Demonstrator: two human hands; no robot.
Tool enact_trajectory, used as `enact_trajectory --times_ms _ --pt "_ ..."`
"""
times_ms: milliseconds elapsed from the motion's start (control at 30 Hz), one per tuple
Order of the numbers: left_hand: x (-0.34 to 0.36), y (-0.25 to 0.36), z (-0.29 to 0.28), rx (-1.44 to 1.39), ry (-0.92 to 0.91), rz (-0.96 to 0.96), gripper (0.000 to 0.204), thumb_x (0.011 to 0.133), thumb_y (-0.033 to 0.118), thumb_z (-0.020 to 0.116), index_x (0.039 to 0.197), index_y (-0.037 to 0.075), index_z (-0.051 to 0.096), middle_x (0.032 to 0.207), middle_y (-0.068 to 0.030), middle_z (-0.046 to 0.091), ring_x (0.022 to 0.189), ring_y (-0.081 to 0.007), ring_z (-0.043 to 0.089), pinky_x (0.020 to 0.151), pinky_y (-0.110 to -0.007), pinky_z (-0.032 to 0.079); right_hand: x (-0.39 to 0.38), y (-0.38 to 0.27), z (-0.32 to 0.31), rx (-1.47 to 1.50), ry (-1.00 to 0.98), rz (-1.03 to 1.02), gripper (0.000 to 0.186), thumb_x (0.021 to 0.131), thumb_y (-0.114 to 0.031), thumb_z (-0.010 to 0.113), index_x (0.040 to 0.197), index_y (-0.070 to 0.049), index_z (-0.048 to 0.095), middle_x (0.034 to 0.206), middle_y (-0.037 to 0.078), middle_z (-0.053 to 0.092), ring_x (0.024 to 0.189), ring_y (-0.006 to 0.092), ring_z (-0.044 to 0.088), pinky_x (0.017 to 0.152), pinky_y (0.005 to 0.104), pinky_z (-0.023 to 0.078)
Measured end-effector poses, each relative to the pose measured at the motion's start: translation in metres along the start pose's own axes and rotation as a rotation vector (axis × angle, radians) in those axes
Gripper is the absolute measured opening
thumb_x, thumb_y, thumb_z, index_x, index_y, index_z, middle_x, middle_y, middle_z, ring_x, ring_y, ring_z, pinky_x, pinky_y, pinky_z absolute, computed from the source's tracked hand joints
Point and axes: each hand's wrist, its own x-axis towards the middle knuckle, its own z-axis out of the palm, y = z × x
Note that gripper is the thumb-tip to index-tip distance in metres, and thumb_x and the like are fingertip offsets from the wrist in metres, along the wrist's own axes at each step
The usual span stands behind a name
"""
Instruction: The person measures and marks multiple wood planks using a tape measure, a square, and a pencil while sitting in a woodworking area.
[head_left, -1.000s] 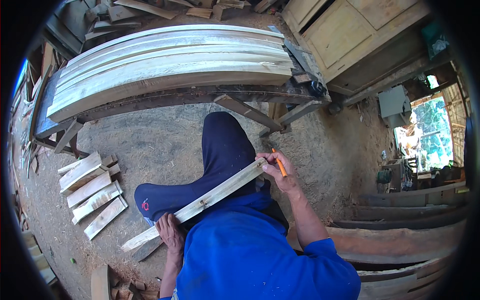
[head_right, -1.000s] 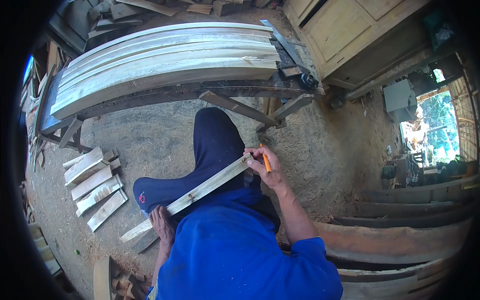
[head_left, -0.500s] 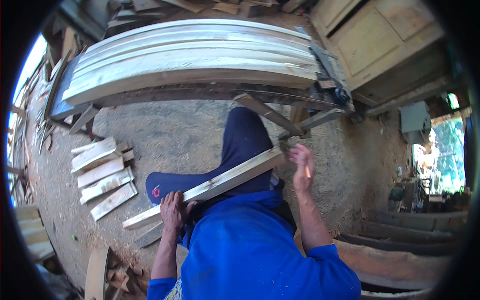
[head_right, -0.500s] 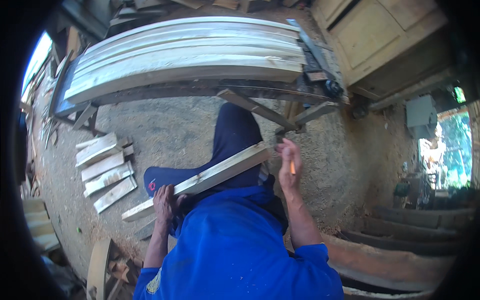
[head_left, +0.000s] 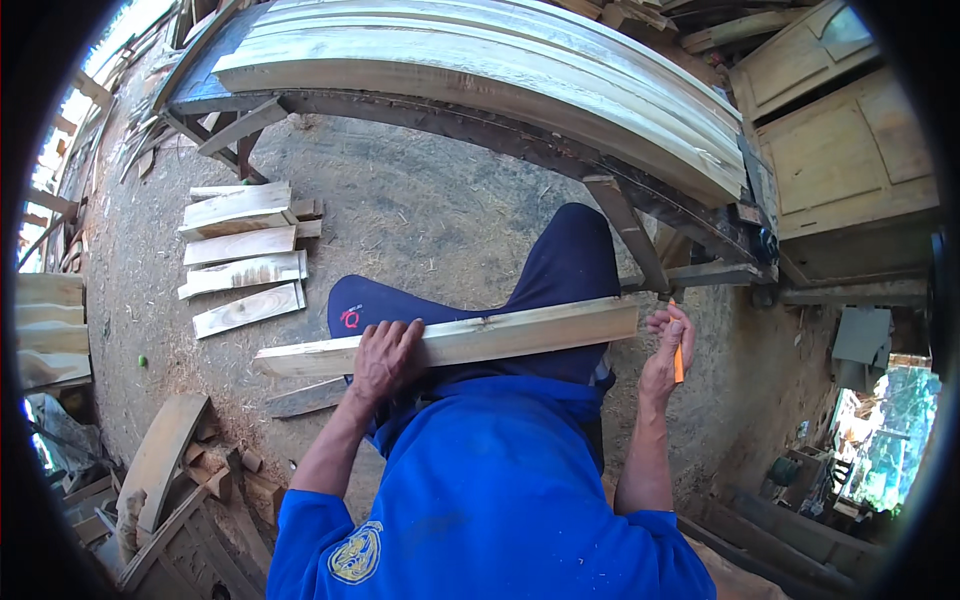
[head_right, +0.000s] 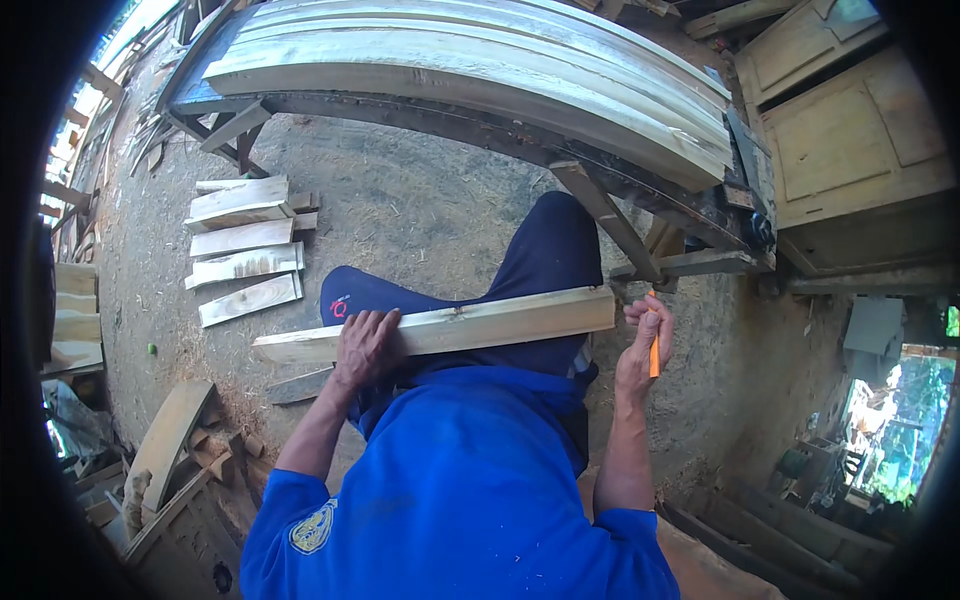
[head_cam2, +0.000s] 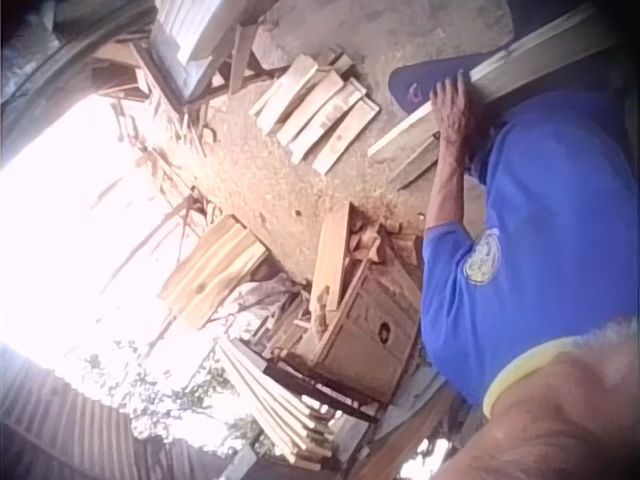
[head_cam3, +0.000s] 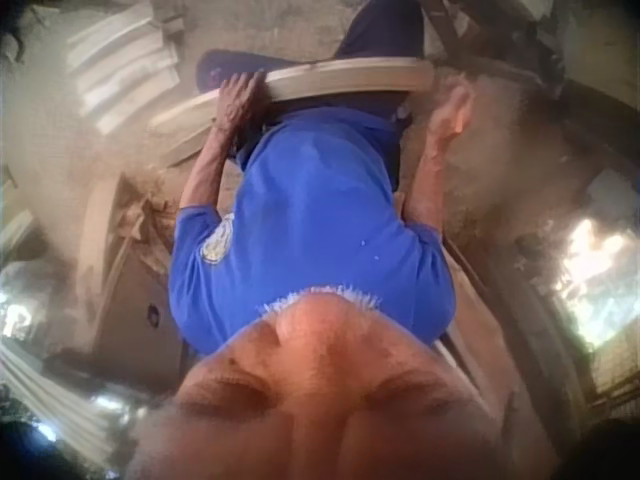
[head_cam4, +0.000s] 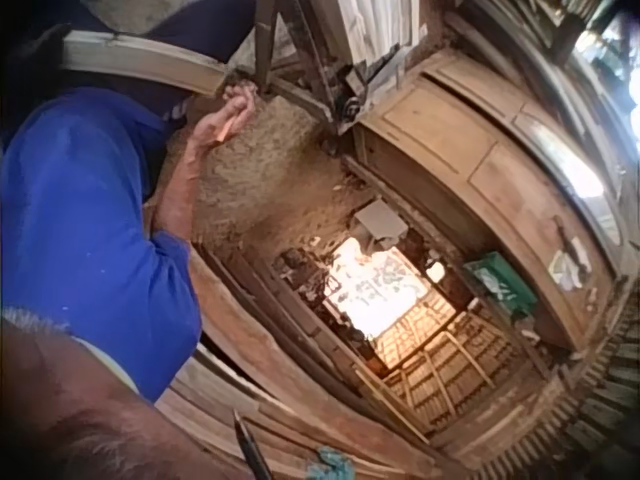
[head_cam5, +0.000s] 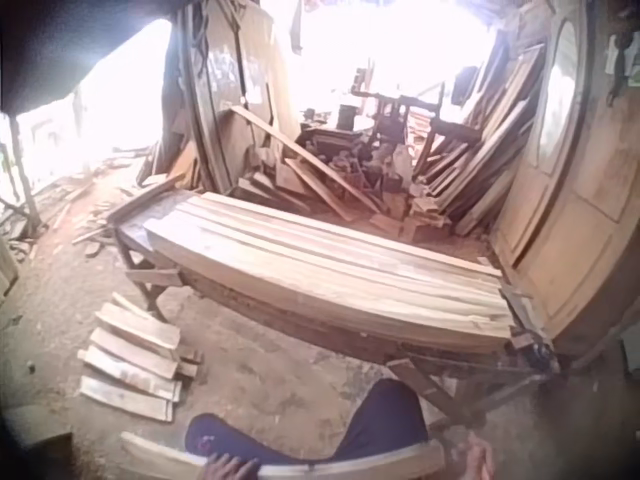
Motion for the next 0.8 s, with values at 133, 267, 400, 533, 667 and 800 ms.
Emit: enact_trajectory --times_ms 133,267,400,533,667,800 --pt "0.014 -0.024 -0.019 -0.435 -0.215 -0.018 0.075 0.065 0.041 0.086 0.123 0.002 0.061 0.096 -0.0153 0.066 0.091 -0.0364 0.067 0.078 -0.044 0.054 0.005 -0.009 0.0 0.128 0.037 -0.07 0.051 0.11 -0.043 0.039 0.126 0.002 0.056 0.105 0.013 0.062 0.093 0.0207 0.062 0.084 0.0352 0.05" --pt "0.027 -0.032 -0.089 -0.638 -0.35 -0.125 0.083 0.06 0.045 0.089 0.124 -0.001 0.062 0.104 -0.0196 0.069 0.1 -0.036 0.068 0.087 -0.042 0.052 0.01 -0.023 0.006 0.168 0.05 -0.165 0.046 0.111 -0.04 0.041 0.123 0.002 0.056 0.1 0.011 0.062 0.089 0.0186 0.061 0.081 0.0329 0.05" --pt "0.026 -0.061 -0.14 -0.998 -0.271 -0.237 0.093 0.059 0.05 0.09 0.128 -0.003 0.059 0.104 -0.0131 0.067 0.101 -0.0229 0.065 0.091 -0.037 0.05 0.007 -0.035 0.042 0.264 -0.095 -0.149 0.041 0.111 -0.037 0.041 0.115 0.0 0.059 0.098 0.008 0.061 0.084 0.0159 0.06 0.079 0.031 0.05" --pt "0.026 -0.09 -0.186 -1.457 -0.129 -0.169 0.104 0.063 0.06 0.086 0.133 -0.008 0.052 0.092 -0.0124 0.063 0.082 -0.0209 0.062 0.072 -0.035 0.05 -0.001 -0.059 0.084 0.32 -0.331 -0.26 0.036 0.109 -0.035 0.046 0.112 -0.002 0.06 0.096 0.007 0.06 0.083 0.0146 0.06 0.076 0.0298 0.05" --pt "0.041 -0.104 -0.206 -1.803 -0.028 0.078 0.108 0.071 0.069 0.078 0.139 -0.009 0.046 0.083 -0.0111 0.058 0.071 -0.0208 0.057 0.066 -0.036 0.048 0.0 -0.082 0.098 0.24 -0.429 -0.482 0.034 0.107 -0.033 0.05 0.109 -0.001 0.06 0.093 0.009 0.06 0.081 0.0166 0.061 0.073 0.0311 0.051" --pt "0.034 -0.091 -0.211 -1.81 0.264 0.177 0.118 0.073 0.086 0.065 0.143 -0.006 0.04 0.077 -0.0081 0.053 0.061 -0.018 0.051 0.057 -0.034 0.044 -0.002 -0.092 0.12 0.241 -0.498 -0.579 0.031 0.105 -0.03 0.054 0.105 -0.001 0.063 0.088 0.011 0.061 0.075 0.0199 0.064 0.072 0.0334 0.053"
